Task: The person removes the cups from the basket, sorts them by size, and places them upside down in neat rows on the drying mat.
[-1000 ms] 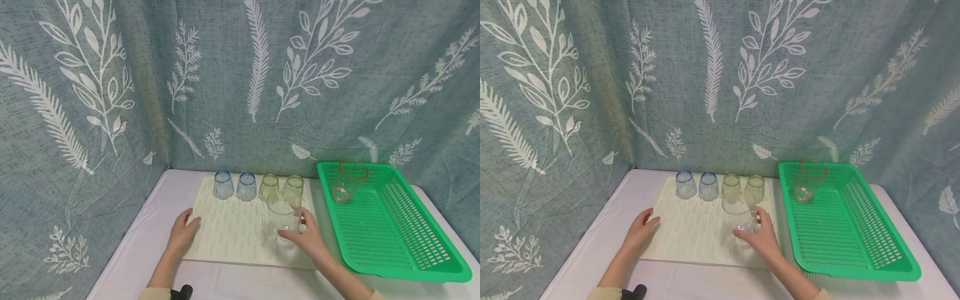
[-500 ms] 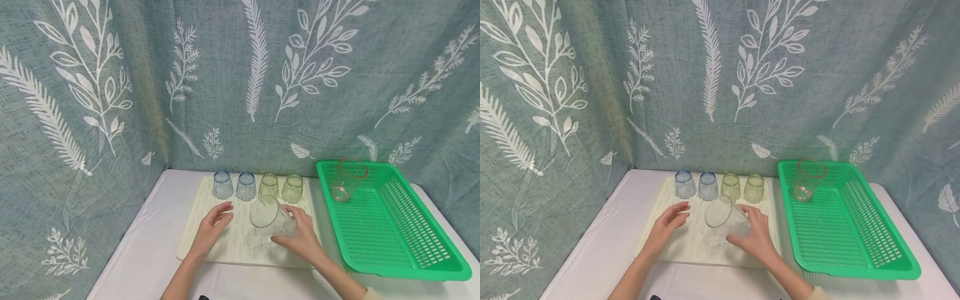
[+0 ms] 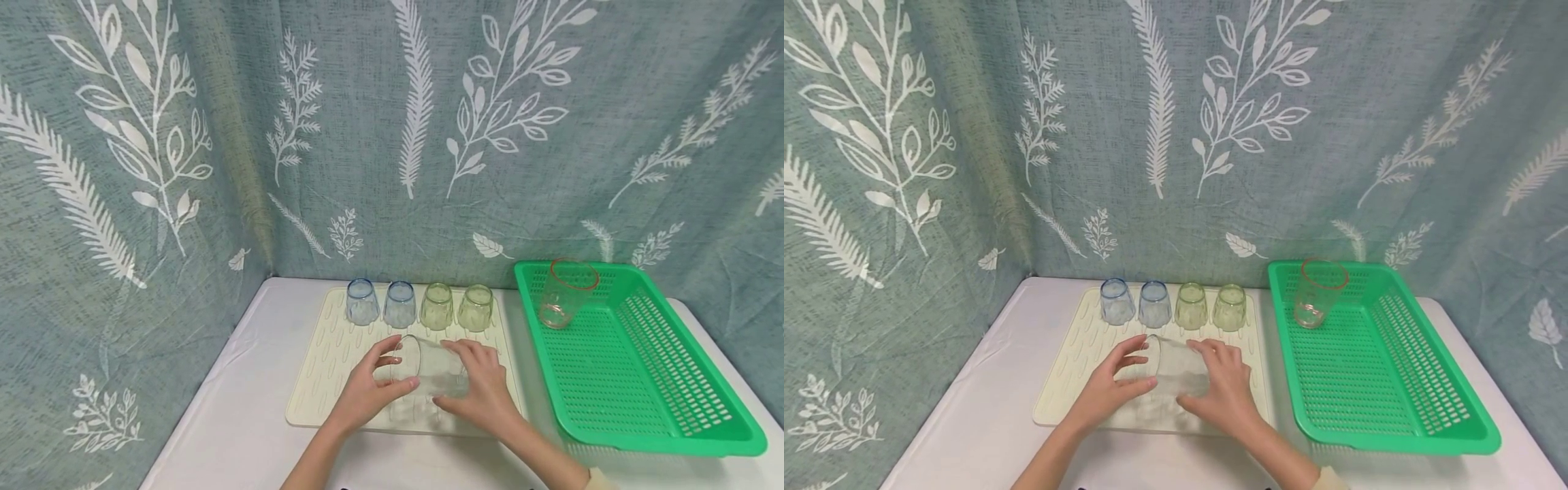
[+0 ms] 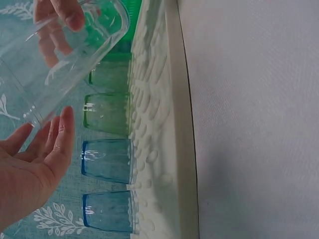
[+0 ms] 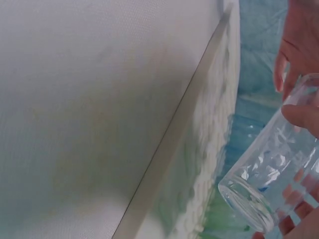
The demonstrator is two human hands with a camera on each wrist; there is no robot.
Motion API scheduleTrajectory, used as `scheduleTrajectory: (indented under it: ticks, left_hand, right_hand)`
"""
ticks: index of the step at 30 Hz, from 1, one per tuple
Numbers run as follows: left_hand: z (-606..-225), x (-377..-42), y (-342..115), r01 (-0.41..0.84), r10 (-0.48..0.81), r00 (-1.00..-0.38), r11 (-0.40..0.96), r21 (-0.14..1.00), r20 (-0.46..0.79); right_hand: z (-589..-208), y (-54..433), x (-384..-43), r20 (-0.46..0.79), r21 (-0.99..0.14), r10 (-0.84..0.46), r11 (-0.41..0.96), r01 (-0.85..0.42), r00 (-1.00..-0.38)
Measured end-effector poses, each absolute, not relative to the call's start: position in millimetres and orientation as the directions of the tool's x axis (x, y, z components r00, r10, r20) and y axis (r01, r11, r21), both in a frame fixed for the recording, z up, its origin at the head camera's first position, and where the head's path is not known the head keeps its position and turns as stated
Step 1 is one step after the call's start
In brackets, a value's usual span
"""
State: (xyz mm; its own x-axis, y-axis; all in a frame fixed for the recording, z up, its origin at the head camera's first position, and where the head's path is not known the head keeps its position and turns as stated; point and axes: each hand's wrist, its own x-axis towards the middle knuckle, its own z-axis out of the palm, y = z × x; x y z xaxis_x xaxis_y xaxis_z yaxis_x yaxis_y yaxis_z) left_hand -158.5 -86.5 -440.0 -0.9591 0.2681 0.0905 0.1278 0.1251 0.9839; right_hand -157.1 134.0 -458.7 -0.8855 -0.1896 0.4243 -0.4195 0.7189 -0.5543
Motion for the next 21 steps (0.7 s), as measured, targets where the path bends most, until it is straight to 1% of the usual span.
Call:
scheduleTrajectory:
  ticks: [8,12,16,19,21]
  left_hand:
    - [-440.7,-158.4,-84.6,0.14,0.24,-0.965,0.142,0.98,0.103]
    - [-443.9,-160.2,-85.4,0.113,0.209,-0.974,0.102,0.988,0.09]
    - [-447.6,-161.6,-86.6,0.059,0.193,-0.979,-0.002,0.998,0.059]
    - [-449.5,-161.3,-87.2,0.027,0.186,-0.982,-0.061,0.998,0.038]
    - [-450.2,-160.5,-87.7,0.007,0.179,-0.984,-0.093,0.996,0.024]
  right_hand:
    - [-459.4,132.4,-155.0,0.473,-0.516,-0.224,0.713,-0.474,-0.852]
    - [-458.2,133.9,-154.7,0.484,-0.53,-0.235,0.688,-0.496,-0.843]
    - [-455.2,136.2,-155.5,0.482,-0.601,-0.229,0.617,-0.509,-0.846]
    - [-452.2,137.7,-155.9,0.449,-0.693,-0.178,0.55,-0.467,-0.876]
    - [-450.1,138.6,-156.4,0.407,-0.755,-0.13,0.509,-0.413,-0.904]
